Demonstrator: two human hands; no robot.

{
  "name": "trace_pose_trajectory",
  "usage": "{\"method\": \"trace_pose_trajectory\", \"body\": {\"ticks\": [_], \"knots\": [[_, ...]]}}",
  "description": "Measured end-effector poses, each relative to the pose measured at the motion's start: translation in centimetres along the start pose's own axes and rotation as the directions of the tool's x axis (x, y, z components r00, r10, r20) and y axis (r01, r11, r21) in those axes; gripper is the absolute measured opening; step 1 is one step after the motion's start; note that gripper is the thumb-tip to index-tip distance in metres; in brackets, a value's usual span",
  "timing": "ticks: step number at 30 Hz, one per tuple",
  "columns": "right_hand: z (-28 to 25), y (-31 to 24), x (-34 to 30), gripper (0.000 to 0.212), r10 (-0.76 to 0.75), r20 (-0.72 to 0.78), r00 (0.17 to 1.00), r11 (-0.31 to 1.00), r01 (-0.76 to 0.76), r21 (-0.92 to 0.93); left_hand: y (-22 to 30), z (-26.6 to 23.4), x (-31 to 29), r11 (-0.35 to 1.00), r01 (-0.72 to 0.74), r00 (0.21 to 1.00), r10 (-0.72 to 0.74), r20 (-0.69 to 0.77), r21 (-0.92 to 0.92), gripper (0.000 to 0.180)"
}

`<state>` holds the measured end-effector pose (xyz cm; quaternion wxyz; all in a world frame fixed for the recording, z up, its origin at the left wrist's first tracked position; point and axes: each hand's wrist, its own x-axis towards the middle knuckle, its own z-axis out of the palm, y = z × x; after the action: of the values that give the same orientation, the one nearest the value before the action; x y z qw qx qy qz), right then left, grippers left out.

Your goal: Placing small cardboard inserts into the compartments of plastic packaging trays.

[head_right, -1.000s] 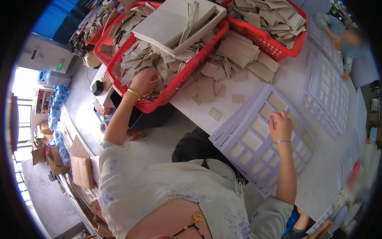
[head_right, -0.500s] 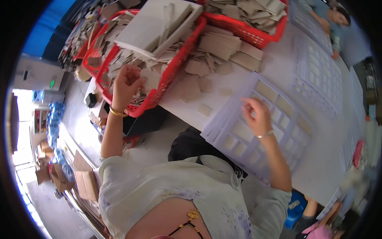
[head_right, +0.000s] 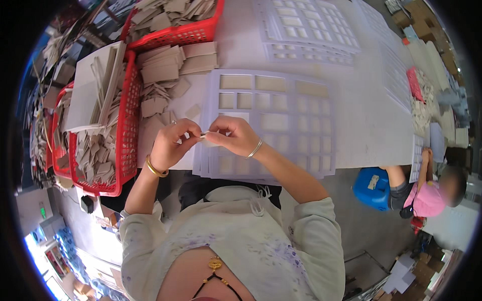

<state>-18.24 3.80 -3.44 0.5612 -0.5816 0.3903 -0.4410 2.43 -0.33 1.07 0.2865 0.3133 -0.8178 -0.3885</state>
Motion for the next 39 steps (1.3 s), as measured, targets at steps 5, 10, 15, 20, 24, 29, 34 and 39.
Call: {"method": "trace_pose_trajectory", "body": {"ticks": [5,10,15,20,24,29,34,39], "knots": [[-4.0,-0.6,-2.5,0.013,0.425,-0.132,0.896,0.89,-0.386,0.245,0.2,3.4,3.9,0.961,-0.127,0.987,0.147,0.065,-0.248,0.015],[-10.6,0.6,-3.5,0.021,0.226,-0.599,0.768,0.973,-0.208,0.101,-1.7,7.4,8.5,0.979,-0.028,1.0,0.03,0.006,-0.203,0.012],[-15.8,1.7,-4.7,0.02,0.132,-0.681,0.72,0.962,-0.258,-0.087,-7.7,13.3,12.4,0.997,0.056,0.998,-0.054,0.038,-0.05,0.008],[-16.8,2.4,-5.7,0.018,0.165,-0.675,0.719,0.95,-0.299,-0.087,-9.1,15.1,14.9,0.986,0.144,0.981,-0.153,0.122,0.078,0.006],[-17.5,3.3,-5.5,0.017,0.154,-0.672,0.724,0.942,-0.312,-0.121,-9.7,15.7,15.6,0.985,0.089,0.982,-0.112,0.152,0.151,0.008],[-18.2,4.1,-4.2,0.016,0.191,-0.63,0.752,0.908,-0.38,-0.178,-9.7,15.8,16.4,0.977,0.067,0.967,-0.113,0.227,0.201,0.008],[-18.9,5.8,-3.2,0.015,0.247,-0.508,0.825,0.83,-0.451,-0.328,-8.4,16.0,15.7,0.89,-0.048,0.969,-0.069,0.238,0.454,0.009],[-19.0,7.2,-2.7,0.015,0.174,-0.37,0.913,0.727,-0.373,-0.577,-7.2,15.6,12.8,0.933,-0.059,0.996,0.033,0.078,0.354,0.01]]}}
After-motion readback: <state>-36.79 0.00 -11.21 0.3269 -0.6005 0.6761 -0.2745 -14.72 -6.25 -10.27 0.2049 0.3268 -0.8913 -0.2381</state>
